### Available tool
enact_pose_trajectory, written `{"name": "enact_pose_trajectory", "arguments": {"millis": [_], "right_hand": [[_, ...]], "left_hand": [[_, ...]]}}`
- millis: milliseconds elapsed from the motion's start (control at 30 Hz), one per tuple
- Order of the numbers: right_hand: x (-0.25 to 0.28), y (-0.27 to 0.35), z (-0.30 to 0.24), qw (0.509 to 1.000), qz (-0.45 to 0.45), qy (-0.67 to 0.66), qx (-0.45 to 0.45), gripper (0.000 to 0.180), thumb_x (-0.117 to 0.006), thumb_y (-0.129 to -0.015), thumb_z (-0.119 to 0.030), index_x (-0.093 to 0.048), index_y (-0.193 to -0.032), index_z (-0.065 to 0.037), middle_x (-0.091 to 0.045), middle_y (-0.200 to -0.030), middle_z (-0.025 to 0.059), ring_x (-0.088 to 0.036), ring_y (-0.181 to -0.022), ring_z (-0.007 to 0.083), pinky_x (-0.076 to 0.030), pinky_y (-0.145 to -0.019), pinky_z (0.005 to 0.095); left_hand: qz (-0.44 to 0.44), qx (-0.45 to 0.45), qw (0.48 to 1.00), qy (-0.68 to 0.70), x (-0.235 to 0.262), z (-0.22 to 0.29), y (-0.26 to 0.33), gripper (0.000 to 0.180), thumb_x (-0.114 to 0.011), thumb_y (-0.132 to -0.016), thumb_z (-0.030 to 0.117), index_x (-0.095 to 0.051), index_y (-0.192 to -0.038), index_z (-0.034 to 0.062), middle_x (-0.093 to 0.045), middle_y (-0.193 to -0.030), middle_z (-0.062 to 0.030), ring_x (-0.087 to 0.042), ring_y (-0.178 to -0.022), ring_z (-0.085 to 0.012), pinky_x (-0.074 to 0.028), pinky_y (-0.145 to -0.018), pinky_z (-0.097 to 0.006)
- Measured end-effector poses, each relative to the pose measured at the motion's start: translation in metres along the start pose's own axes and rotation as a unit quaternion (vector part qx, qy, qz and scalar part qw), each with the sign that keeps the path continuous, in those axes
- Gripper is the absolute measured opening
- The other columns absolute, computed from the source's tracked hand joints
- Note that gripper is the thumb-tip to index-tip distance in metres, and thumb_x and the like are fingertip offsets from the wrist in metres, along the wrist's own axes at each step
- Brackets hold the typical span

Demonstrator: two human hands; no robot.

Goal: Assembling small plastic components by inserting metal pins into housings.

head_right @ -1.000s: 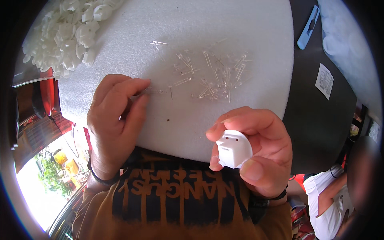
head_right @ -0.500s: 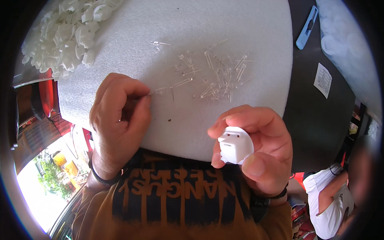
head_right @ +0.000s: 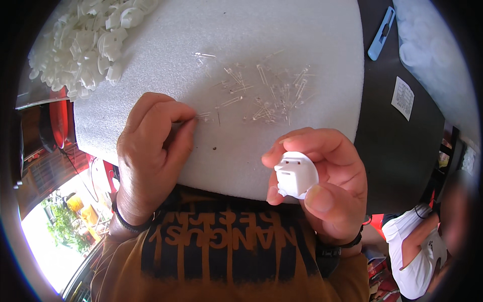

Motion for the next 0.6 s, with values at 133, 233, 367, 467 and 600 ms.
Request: {"name": "enact_pose_trajectory", "arguments": {"millis": [133, 233, 367, 467, 600], "right_hand": [[-0.0007, -0.0008, 0.0002, 1.000, 0.002, -0.002, 0.000, 0.050, -0.066, -0.078, -0.020, -0.046, -0.113, 0.008, -0.057, -0.104, 0.0248, -0.063, -0.071, 0.0213, -0.053, -0.063, 0.0302], [-0.0002, -0.0010, -0.0005, 1.000, 0.006, 0.000, 0.005, 0.050, -0.066, -0.077, -0.021, -0.046, -0.113, 0.008, -0.057, -0.104, 0.0247, -0.063, -0.071, 0.0213, -0.053, -0.063, 0.0300], [-0.0018, -0.0011, -0.0005, 1.000, 0.012, 0.008, 0.007, 0.050, -0.066, -0.076, -0.022, -0.047, -0.112, 0.007, -0.058, -0.102, 0.0244, -0.063, -0.069, 0.0209, -0.053, -0.062, 0.0298], [-0.0011, -0.0011, -0.0004, 1.000, 0.015, 0.018, 0.007, 0.050, -0.066, -0.076, -0.023, -0.048, -0.112, 0.007, -0.059, -0.101, 0.0241, -0.063, -0.069, 0.0208, -0.053, -0.062, 0.0298], [0.0005, -0.0020, -0.0002, 1.000, 0.006, 0.019, 0.015, 0.050, -0.066, -0.076, -0.023, -0.048, -0.112, 0.007, -0.058, -0.102, 0.0242, -0.063, -0.069, 0.0209, -0.053, -0.062, 0.0298]], "left_hand": [[-0.013, 0.023, 1.000, 0.002, -0.0004, 0.0010, 0.0002, 0.012, -0.064, -0.074, -0.001, -0.056, -0.080, 0.0052, -0.052, -0.081, -0.0061, -0.059, -0.060, -0.0207, -0.048, -0.050, -0.029], [-0.011, 0.016, 1.000, -0.007, -0.0024, 0.0011, 0.0003, 0.012, -0.063, -0.074, -0.001, -0.055, -0.079, 0.0049, -0.051, -0.082, -0.0058, -0.058, -0.057, -0.0200, -0.048, -0.048, -0.028], [0.026, -0.055, 0.998, -0.027, -0.0029, 0.0013, 0.0039, 0.016, -0.063, -0.070, -0.004, -0.054, -0.081, 0.0038, -0.053, -0.084, -0.0060, -0.057, -0.056, -0.0192, -0.048, -0.048, -0.027], [0.017, -0.083, 0.995, -0.047, -0.0024, 0.0040, 0.0054, 0.019, -0.062, -0.067, -0.006, -0.054, -0.082, 0.0029, -0.054, -0.086, -0.0064, -0.058, -0.056, -0.0194, -0.049, -0.048, -0.028], [0.027, -0.079, 0.996, -0.012, -0.0043, 0.0000, 0.0063, 0.021, -0.062, -0.068, -0.007, -0.055, -0.086, 0.0023, -0.055, -0.085, -0.0079, -0.059, -0.056, -0.0213, -0.049, -0.049, -0.028]]}}
Point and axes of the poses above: each hand's wrist, its own y-axis away from the middle knuckle, its own x-axis out of the back of the hand, z = x × y, the point moved 5 cm from there along -y, towards the middle knuckle
